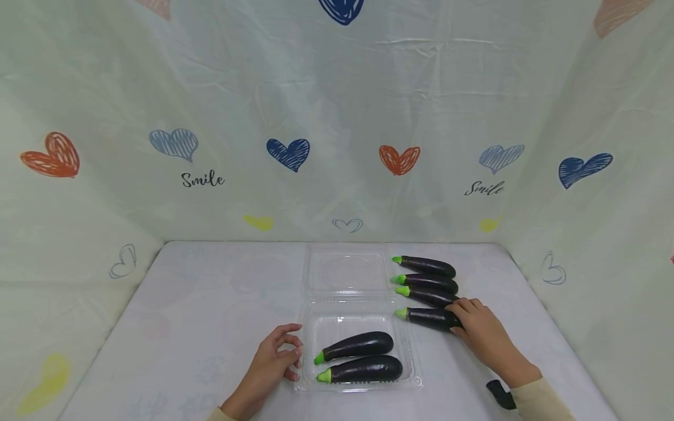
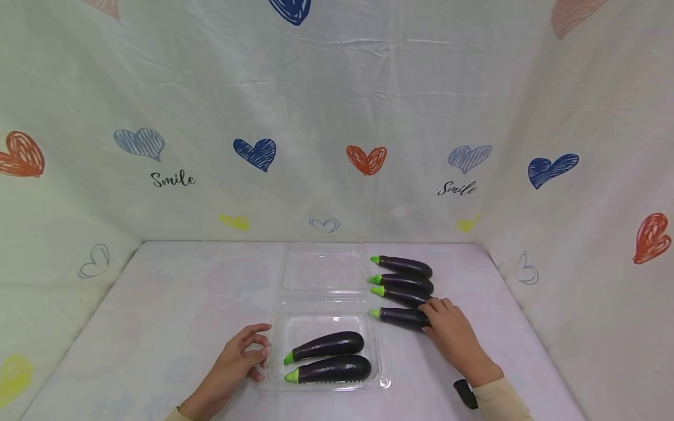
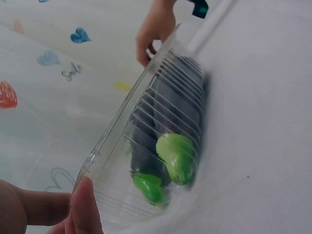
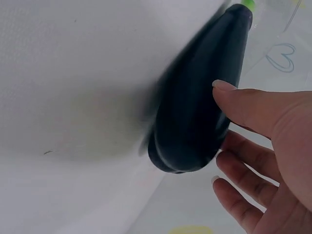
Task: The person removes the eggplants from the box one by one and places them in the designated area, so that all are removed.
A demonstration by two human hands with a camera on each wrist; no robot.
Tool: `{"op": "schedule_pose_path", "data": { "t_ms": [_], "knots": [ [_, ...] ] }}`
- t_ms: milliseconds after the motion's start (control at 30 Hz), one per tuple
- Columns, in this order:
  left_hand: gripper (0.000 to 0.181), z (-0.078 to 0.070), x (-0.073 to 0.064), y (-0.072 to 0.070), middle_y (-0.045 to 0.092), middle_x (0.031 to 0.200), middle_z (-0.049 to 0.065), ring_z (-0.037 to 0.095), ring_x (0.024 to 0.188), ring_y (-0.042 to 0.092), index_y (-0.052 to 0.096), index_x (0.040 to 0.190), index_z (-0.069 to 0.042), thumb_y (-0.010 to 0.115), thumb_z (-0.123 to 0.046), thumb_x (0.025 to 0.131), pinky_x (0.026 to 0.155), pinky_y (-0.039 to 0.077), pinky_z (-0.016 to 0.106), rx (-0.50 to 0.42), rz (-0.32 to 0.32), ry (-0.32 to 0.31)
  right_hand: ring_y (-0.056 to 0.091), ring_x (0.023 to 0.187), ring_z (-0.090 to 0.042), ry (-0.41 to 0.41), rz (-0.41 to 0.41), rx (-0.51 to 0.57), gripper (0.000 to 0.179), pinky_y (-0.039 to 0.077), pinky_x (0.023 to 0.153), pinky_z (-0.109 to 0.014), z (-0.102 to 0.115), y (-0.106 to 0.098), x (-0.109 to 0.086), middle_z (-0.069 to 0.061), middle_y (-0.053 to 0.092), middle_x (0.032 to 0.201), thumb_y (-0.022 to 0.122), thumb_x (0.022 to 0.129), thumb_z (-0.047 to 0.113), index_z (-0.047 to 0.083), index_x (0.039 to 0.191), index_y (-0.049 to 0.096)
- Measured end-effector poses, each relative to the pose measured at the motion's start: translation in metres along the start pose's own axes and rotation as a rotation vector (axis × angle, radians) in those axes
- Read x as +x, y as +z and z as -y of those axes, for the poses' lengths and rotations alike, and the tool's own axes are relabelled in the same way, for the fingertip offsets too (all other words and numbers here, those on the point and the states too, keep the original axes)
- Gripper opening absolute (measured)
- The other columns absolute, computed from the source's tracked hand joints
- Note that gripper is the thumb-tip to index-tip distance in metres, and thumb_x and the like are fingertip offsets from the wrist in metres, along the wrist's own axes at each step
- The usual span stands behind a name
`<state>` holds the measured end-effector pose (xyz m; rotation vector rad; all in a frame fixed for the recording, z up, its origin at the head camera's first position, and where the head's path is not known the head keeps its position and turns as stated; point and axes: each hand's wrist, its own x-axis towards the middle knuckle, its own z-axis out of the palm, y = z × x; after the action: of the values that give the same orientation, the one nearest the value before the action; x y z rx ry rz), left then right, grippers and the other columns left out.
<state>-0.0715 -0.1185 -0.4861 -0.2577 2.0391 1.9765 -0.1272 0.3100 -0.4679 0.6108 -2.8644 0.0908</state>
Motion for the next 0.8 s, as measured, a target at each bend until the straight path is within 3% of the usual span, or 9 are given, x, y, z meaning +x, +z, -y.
{"op": "schedule_pose_path", "data": {
  "t_ms": [233, 433, 700, 800],
  "knots": [
    [0.05, -0.001, 0.0, 0.0, 0.058, 0.105, 0.01, 0.018, 0.076, 0.061, 0.047, 0.145, 0.005, 0.063, 0.005, 0.098, 0.057, 0.058, 0.028, -0.001, -0.001, -0.004, 0.066, 0.106, -0.036, -0.016, -0.012, -0.02, 0.042, 0.058, 0.087, -0.052, 0.006, -0.004, 0.003, -0.013, 0.069, 0.112, 0.094, 0.075, 0.006, 0.002, 0.111, 0.073],
    [0.05, 0.0, 0.0, 0.0, 0.058, 0.104, 0.009, 0.018, 0.075, 0.061, 0.048, 0.145, 0.005, 0.063, 0.005, 0.097, 0.057, 0.058, 0.028, 0.004, -0.006, -0.005, 0.066, 0.106, -0.033, -0.064, -0.033, -0.027, 0.044, 0.059, 0.088, -0.05, 0.025, -0.019, 0.008, -0.01, 0.069, 0.113, 0.095, 0.074, 0.006, 0.004, 0.112, 0.073],
    [0.05, 0.0, 0.0, 0.001, 0.058, 0.104, 0.009, 0.018, 0.075, 0.061, 0.048, 0.145, 0.005, 0.063, 0.005, 0.097, 0.057, 0.058, 0.029, 0.007, -0.013, -0.007, 0.066, 0.105, -0.027, -0.248, -0.184, -0.002, 0.052, 0.06, 0.085, -0.046, 0.054, -0.035, 0.019, -0.007, 0.069, 0.113, 0.099, 0.069, 0.01, 0.006, 0.113, 0.073],
    [0.051, 0.0, 0.0, 0.001, 0.058, 0.105, 0.009, 0.018, 0.075, 0.061, 0.047, 0.145, 0.005, 0.063, 0.005, 0.097, 0.057, 0.058, 0.029, 0.009, -0.013, -0.007, 0.065, 0.106, -0.025, -0.299, -0.201, 0.007, 0.053, 0.059, 0.087, -0.044, 0.067, -0.04, 0.023, -0.005, 0.069, 0.115, 0.099, 0.069, 0.014, 0.009, 0.115, 0.073]
  ]
}}
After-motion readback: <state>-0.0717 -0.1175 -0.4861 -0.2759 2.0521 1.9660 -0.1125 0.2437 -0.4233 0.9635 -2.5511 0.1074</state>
